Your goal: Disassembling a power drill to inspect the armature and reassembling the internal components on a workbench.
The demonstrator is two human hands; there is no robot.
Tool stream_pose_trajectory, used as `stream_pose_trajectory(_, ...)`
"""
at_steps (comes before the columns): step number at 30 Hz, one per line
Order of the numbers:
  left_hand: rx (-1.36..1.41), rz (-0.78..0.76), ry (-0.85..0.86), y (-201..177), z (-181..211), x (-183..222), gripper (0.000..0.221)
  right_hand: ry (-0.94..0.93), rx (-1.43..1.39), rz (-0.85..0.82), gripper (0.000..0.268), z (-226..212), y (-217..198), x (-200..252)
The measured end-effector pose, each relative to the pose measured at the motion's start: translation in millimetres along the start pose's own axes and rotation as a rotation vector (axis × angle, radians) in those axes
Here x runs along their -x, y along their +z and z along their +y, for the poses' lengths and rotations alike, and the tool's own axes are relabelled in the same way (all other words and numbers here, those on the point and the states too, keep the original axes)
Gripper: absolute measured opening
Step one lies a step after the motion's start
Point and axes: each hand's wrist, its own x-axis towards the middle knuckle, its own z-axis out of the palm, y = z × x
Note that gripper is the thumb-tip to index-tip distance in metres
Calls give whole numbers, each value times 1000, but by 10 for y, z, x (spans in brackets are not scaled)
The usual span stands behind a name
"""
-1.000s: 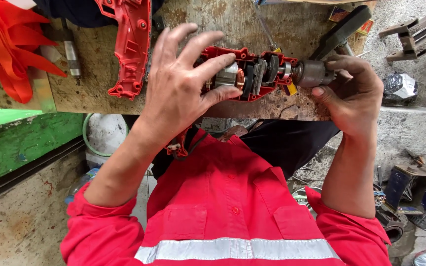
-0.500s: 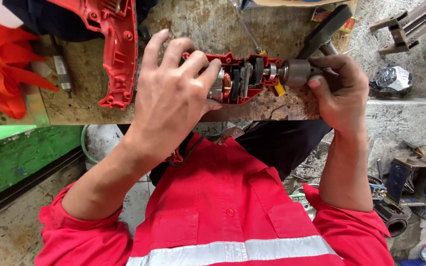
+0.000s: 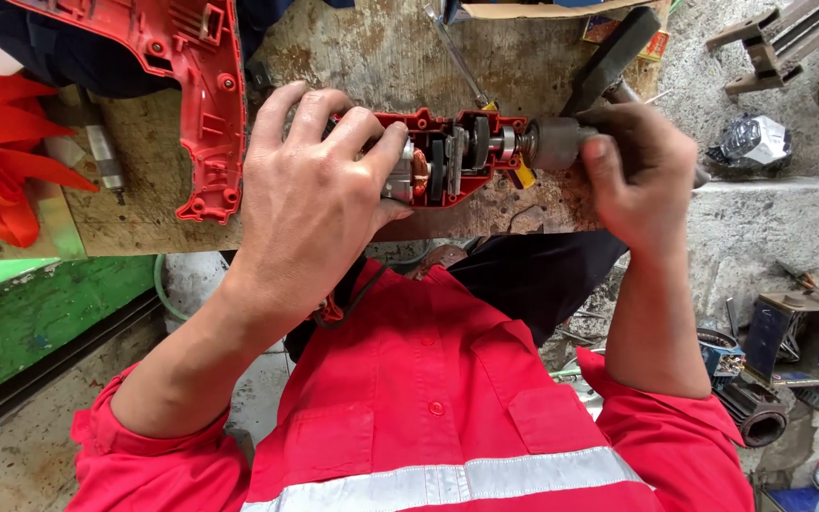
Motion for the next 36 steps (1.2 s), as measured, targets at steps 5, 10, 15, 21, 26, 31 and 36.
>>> stream_pose_trajectory(5,-5,6,-10,6,0,-9,79,123,11,-3,45,73,-2,77)
stream_pose_trajectory(10,-11,8,-15,7,6,-13,77,45,-104,-1,40,179,-14,100)
stream_pose_trajectory(15,1,9,-20,6,4,-4,77,-2,-143,16,43,198,-35,124)
stream_pose_trajectory(21,-9,11,-9,-5,17,-6,77,-95,-120,79,44,54,73,47)
stream_pose_trajectory(26,2,2,-21,0,21,5,75,9,57,83,40,58,93,93)
stream_pose_trajectory(31,44,1,-14,6,-1,3,75,27,-85,65,41,154,44,132)
stream_pose_trajectory(36,66,-17,-17,5,-1,8,76,60,-208,41,43,195,15,133)
